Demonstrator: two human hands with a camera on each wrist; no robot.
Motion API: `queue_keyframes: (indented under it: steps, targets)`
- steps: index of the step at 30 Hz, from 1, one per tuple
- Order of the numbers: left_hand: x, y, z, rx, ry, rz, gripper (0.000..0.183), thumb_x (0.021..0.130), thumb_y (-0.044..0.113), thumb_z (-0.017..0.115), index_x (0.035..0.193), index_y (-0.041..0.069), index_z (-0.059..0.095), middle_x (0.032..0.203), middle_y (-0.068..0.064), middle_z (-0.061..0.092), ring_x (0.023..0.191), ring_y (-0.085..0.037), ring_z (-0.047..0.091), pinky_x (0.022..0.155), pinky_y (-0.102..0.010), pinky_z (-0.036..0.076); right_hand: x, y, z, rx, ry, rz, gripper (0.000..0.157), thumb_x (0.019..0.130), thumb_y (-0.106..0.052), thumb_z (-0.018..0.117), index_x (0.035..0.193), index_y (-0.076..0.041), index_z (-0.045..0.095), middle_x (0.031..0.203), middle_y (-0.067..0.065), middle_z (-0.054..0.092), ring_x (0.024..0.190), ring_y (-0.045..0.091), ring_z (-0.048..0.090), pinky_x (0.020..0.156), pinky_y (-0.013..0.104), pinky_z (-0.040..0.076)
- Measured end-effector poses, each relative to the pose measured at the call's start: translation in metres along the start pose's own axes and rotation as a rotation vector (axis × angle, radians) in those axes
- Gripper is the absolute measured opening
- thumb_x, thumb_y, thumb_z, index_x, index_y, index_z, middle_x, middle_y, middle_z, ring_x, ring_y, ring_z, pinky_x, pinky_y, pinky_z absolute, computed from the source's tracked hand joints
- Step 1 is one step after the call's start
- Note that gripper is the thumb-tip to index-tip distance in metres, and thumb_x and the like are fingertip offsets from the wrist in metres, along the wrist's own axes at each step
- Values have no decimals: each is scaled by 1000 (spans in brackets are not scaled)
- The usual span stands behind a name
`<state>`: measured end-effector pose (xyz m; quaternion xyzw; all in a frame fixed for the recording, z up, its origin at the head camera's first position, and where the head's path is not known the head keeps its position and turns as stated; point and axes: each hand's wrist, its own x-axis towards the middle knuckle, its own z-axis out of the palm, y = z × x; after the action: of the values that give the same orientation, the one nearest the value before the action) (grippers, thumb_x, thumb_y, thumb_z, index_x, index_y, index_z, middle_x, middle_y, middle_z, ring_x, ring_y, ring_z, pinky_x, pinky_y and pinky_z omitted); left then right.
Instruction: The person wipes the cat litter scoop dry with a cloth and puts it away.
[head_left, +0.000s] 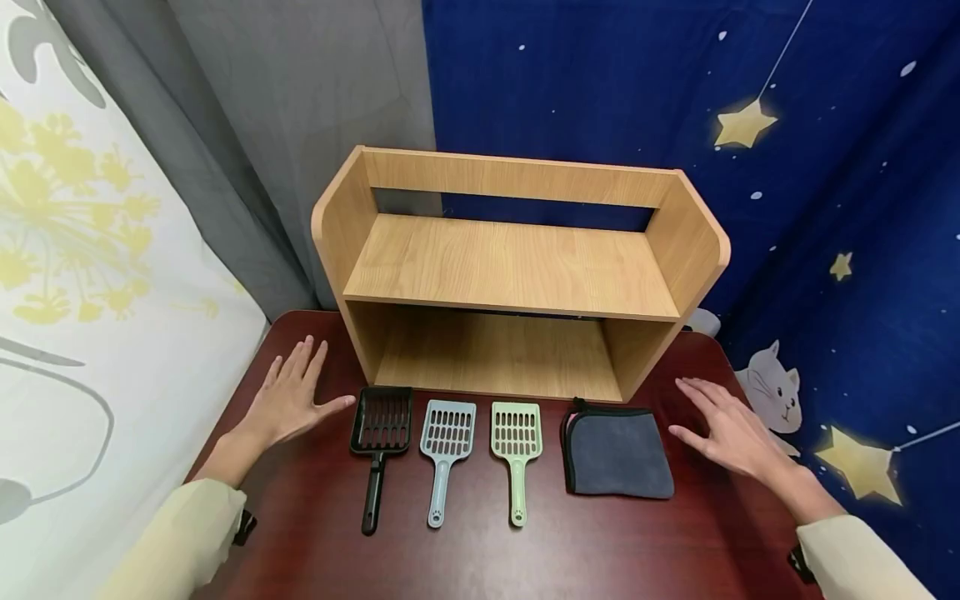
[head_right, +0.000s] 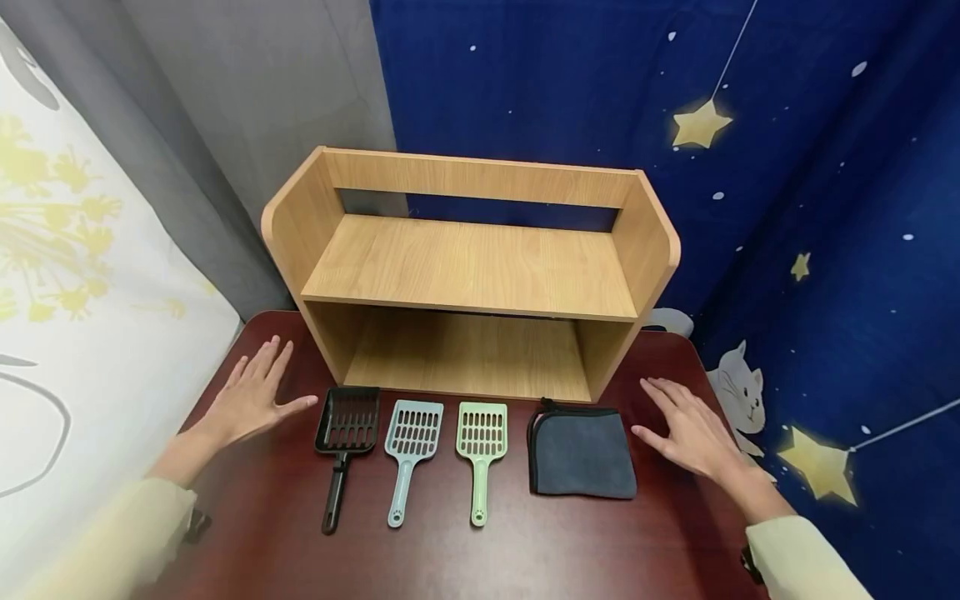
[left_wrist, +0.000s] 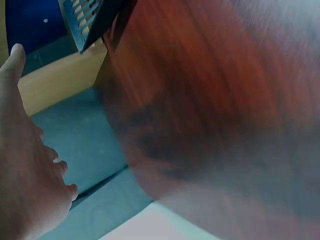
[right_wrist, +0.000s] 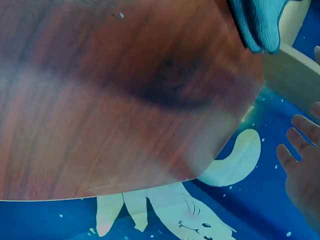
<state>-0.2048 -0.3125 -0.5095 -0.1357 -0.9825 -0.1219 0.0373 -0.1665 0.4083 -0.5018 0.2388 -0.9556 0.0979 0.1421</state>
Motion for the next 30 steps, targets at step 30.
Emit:
queue_keyframes:
  steps: [30]
  targets:
    - [-51,64,66,-199,-4,-104,130,79,68,83,160,-15,23,162,-38,32,144,-56,40,107,-69,43,31,-69,51,232,-146,-72,80,87,-39,87,153,-9,55,144,12,62,130,30,59,104,54,51]
